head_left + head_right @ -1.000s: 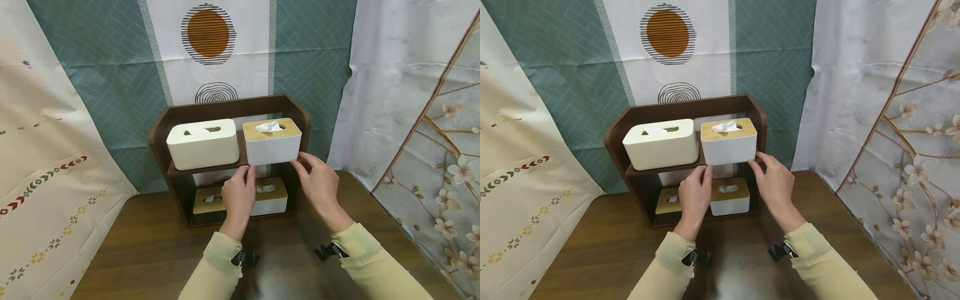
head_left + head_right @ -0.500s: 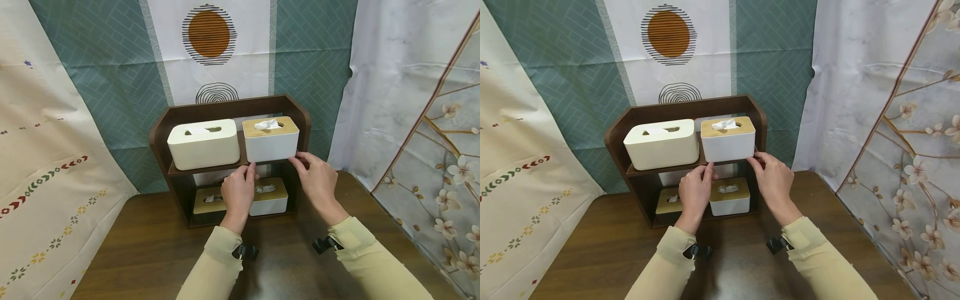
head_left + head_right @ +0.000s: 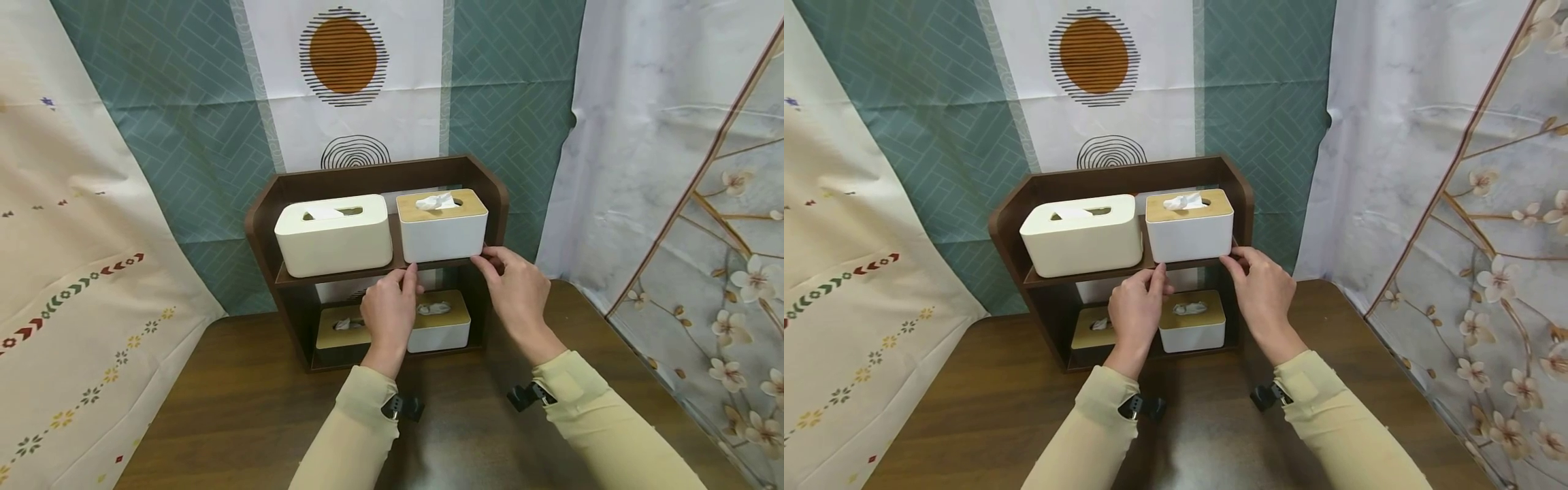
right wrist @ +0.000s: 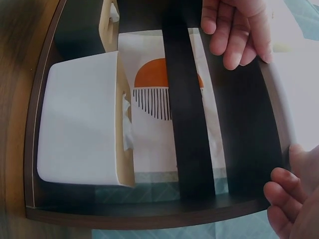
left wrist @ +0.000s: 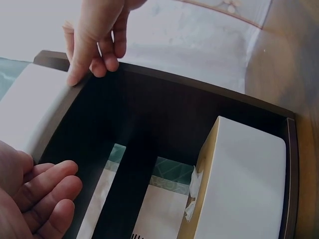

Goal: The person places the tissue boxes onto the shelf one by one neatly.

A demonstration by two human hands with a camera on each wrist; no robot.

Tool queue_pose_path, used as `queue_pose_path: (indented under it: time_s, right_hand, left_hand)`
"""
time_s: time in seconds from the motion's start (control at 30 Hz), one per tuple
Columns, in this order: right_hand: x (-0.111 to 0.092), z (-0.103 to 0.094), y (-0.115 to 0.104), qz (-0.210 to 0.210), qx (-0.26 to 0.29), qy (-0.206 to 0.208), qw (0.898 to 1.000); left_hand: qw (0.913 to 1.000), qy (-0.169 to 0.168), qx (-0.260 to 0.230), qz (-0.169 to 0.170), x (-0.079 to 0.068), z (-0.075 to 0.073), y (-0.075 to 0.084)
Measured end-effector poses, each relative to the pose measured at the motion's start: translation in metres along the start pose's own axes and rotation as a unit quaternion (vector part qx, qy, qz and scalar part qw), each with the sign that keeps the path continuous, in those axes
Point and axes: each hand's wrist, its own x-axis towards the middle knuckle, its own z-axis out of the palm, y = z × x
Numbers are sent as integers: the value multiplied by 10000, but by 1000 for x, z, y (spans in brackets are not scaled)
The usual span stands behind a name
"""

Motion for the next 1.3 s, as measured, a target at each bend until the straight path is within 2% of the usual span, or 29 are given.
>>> queue_pose_path:
  time_s: [0.47,0.67,0.83,1.0,1.3]
  right_hand:
    - [0,1,1,-29,-45,2,10000]
    - [-10,-3,2,-141,-37,33,9999]
    - [-23,-9,3,-346,34,158,9993]
    - [-38,-14,4,-773,-171,147,9968]
    - [-69,-18,-4,-1390,-558,-404,9879]
  left_hand:
    - [9997,35,198,112,0,2,-2]
    - [9972,-154,562,463,-10,0,-3]
    - [9899,-407,912,1005,-25,-7,-5]
    - [9791,-555,1347,1419,-38,-20,-9]
    - [9569,-510,1838,2189,-66,-42,-28]
